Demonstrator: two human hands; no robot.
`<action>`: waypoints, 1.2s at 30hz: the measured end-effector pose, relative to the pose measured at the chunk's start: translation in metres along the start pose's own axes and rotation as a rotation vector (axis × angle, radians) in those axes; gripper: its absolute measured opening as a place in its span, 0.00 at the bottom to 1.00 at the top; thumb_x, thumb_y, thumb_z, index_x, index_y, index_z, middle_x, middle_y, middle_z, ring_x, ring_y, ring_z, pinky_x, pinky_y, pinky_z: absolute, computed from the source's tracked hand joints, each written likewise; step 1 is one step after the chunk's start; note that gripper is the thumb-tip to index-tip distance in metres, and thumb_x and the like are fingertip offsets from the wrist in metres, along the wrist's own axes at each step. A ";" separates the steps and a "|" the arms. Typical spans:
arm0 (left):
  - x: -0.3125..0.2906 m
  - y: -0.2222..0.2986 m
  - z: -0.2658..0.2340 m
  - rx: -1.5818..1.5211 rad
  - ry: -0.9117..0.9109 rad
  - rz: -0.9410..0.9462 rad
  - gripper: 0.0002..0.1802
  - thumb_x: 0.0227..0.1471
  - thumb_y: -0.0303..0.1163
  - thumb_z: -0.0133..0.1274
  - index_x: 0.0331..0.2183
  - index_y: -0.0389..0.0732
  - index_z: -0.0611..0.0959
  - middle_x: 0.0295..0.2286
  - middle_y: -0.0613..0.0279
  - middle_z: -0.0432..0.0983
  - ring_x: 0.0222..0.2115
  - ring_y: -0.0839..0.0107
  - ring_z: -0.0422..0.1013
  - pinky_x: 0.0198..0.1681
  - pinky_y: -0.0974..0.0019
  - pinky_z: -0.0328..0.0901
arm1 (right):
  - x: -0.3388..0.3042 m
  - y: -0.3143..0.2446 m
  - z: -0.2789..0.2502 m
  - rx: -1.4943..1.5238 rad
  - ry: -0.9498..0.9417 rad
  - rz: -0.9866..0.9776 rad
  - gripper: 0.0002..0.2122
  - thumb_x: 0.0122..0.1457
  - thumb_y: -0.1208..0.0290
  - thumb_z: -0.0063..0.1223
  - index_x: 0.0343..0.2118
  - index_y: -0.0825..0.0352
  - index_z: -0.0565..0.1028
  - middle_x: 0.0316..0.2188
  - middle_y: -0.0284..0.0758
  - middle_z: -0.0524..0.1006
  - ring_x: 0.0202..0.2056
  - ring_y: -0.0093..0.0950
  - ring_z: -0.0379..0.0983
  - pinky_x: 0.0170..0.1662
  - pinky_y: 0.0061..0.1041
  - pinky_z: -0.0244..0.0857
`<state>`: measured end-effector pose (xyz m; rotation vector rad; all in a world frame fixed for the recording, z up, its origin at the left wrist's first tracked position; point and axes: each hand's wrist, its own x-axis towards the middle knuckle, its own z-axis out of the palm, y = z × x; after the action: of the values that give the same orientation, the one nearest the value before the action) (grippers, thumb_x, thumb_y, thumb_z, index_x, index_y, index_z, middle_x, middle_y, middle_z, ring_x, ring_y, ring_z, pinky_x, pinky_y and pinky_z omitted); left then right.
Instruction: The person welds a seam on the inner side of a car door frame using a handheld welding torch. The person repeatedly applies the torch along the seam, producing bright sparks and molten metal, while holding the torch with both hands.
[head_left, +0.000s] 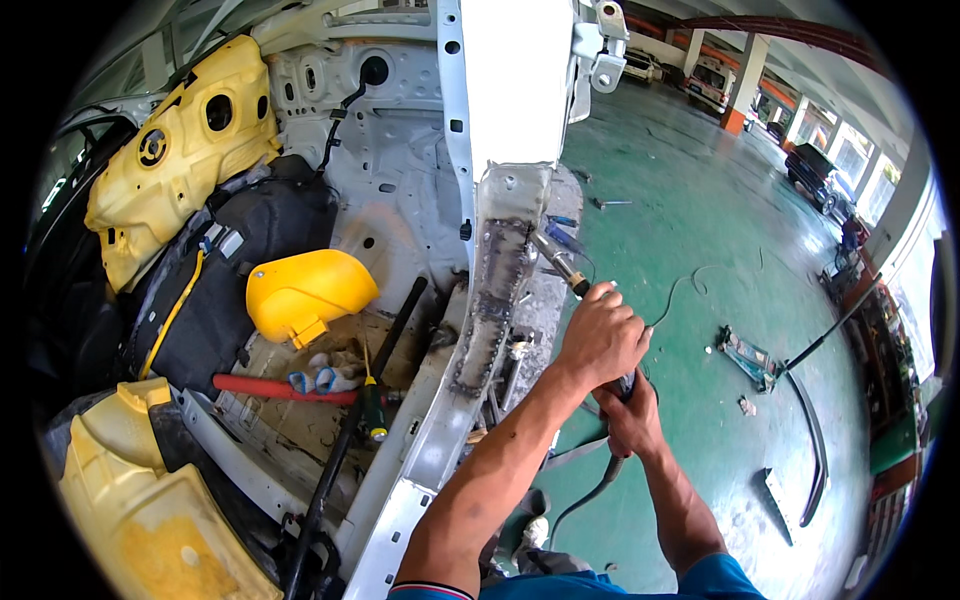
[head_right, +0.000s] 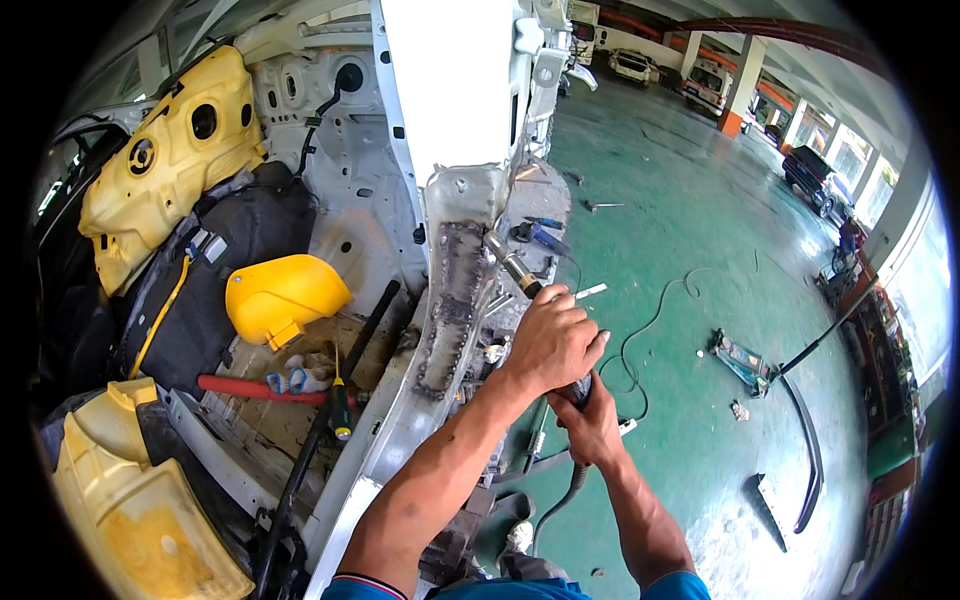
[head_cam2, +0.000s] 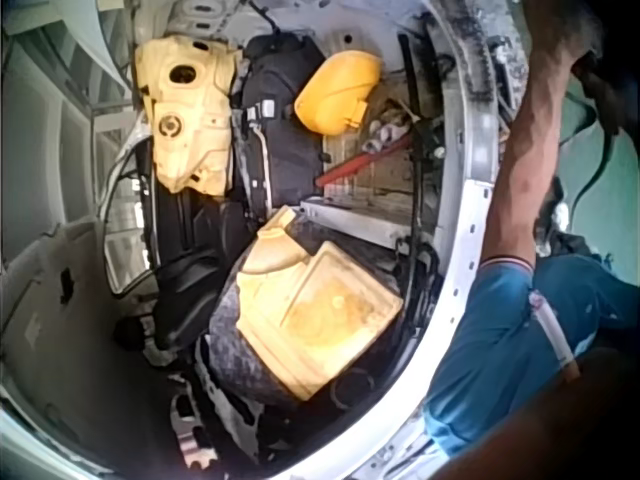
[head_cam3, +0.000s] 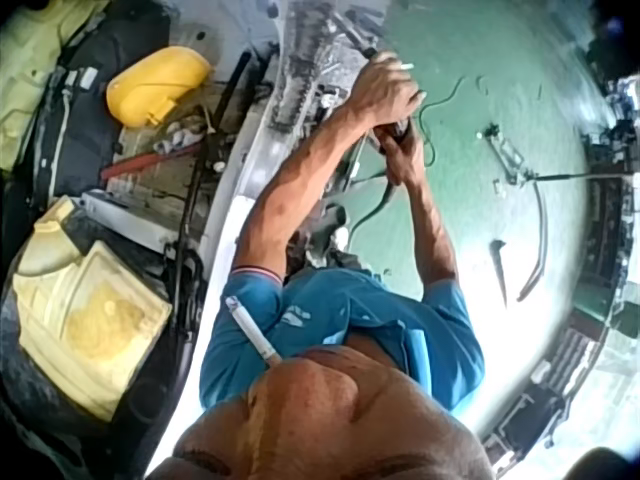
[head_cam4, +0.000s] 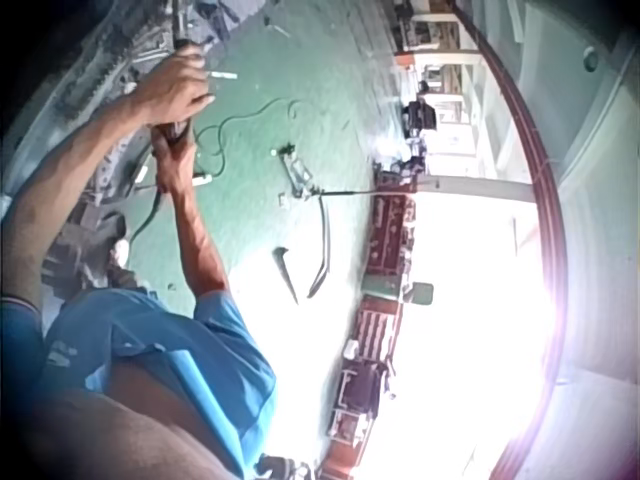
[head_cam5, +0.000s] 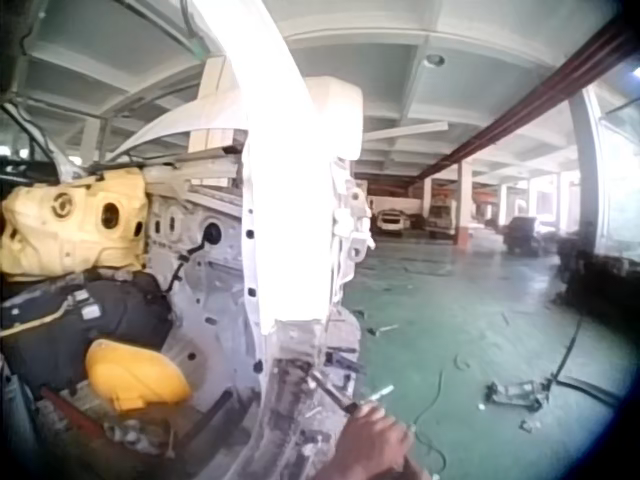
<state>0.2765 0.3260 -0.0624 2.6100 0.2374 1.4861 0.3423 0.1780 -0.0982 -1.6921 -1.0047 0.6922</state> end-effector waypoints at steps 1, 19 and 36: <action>-0.001 -0.001 0.001 0.005 -0.005 0.003 0.17 0.54 0.37 0.64 0.18 0.38 0.85 0.19 0.57 0.79 0.31 0.58 0.76 0.58 0.50 0.65 | -0.001 -0.002 0.002 -0.009 0.006 0.014 0.17 0.62 0.70 0.64 0.48 0.71 0.71 0.29 0.32 0.78 0.26 0.22 0.75 0.31 0.27 0.72; -0.003 -0.004 0.000 0.009 -0.062 0.002 0.17 0.55 0.37 0.63 0.18 0.38 0.86 0.20 0.57 0.81 0.32 0.58 0.77 0.58 0.50 0.65 | 0.002 0.015 0.005 0.115 -0.031 -0.037 0.18 0.61 0.70 0.65 0.50 0.70 0.72 0.32 0.32 0.79 0.26 0.21 0.75 0.30 0.25 0.72; 0.000 -0.009 -0.004 -0.015 -0.037 0.005 0.18 0.55 0.37 0.63 0.17 0.38 0.85 0.19 0.57 0.80 0.31 0.58 0.77 0.57 0.50 0.65 | 0.003 0.006 0.008 0.084 -0.018 -0.019 0.16 0.61 0.72 0.64 0.49 0.70 0.73 0.30 0.32 0.79 0.26 0.23 0.75 0.31 0.27 0.72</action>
<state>0.2729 0.3351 -0.0620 2.6259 0.2154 1.4342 0.3391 0.1838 -0.1069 -1.6043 -0.9902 0.7281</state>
